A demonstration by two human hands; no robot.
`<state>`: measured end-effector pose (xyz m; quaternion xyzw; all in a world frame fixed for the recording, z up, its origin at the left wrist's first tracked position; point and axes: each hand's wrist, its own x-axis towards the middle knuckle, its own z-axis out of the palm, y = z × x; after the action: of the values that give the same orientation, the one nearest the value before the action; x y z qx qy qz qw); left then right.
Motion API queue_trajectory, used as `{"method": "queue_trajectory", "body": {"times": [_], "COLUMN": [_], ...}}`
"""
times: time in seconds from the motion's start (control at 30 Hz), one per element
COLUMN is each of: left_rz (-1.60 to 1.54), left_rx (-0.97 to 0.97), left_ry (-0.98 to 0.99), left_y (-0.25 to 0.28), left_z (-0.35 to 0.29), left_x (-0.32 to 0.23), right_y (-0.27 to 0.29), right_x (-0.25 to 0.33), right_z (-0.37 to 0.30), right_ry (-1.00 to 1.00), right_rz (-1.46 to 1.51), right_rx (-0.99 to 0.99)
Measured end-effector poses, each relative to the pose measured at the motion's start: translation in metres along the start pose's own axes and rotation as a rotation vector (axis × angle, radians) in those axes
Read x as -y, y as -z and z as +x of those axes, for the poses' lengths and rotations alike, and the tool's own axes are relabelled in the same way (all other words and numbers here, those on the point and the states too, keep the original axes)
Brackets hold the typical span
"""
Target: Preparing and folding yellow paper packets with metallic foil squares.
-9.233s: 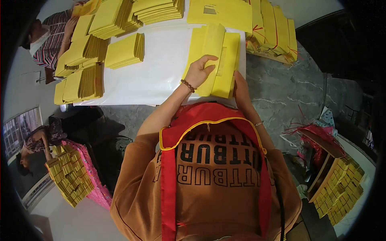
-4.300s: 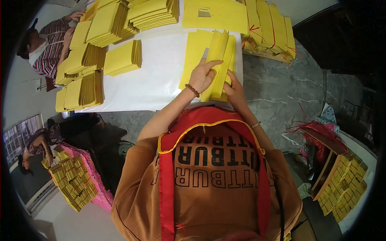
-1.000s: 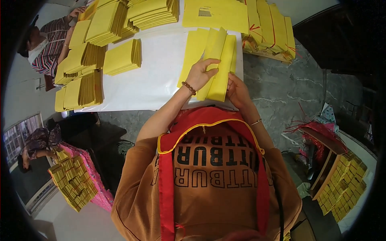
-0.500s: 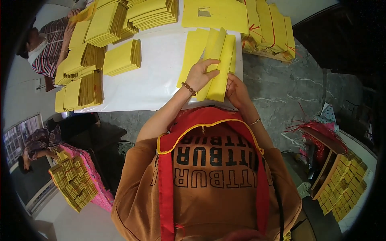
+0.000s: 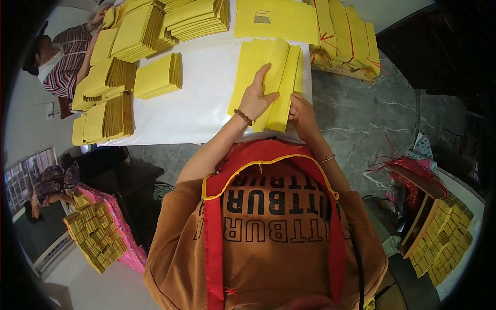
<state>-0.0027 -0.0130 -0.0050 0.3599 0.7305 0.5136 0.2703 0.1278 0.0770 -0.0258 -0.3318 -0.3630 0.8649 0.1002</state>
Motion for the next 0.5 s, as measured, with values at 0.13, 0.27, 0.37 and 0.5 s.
{"method": "queue_trajectory", "body": {"times": [0.13,0.27,0.37,0.5], "left_rz": [-0.028,-0.034,-0.059,-0.086], "left_rx": [0.002,-0.042,0.023,0.053], "left_ry": [-0.092,-0.142,-0.068,-0.055], "left_y": [0.0,0.002,0.004,0.0], "left_z": [0.002,-0.001,-0.002,-0.003], "left_x": [0.001,0.001,0.004,0.012], "right_y": [-0.005,-0.004,-0.009,-0.013], "right_x": [0.0,-0.004,-0.004,-0.011], "right_z": [0.0,0.002,0.001,0.008], "right_ry": [0.027,0.047,0.085,0.426], "right_rz": [0.038,0.035,-0.026,-0.226], "right_rx": [-0.013,0.1,0.02,-0.145]}}
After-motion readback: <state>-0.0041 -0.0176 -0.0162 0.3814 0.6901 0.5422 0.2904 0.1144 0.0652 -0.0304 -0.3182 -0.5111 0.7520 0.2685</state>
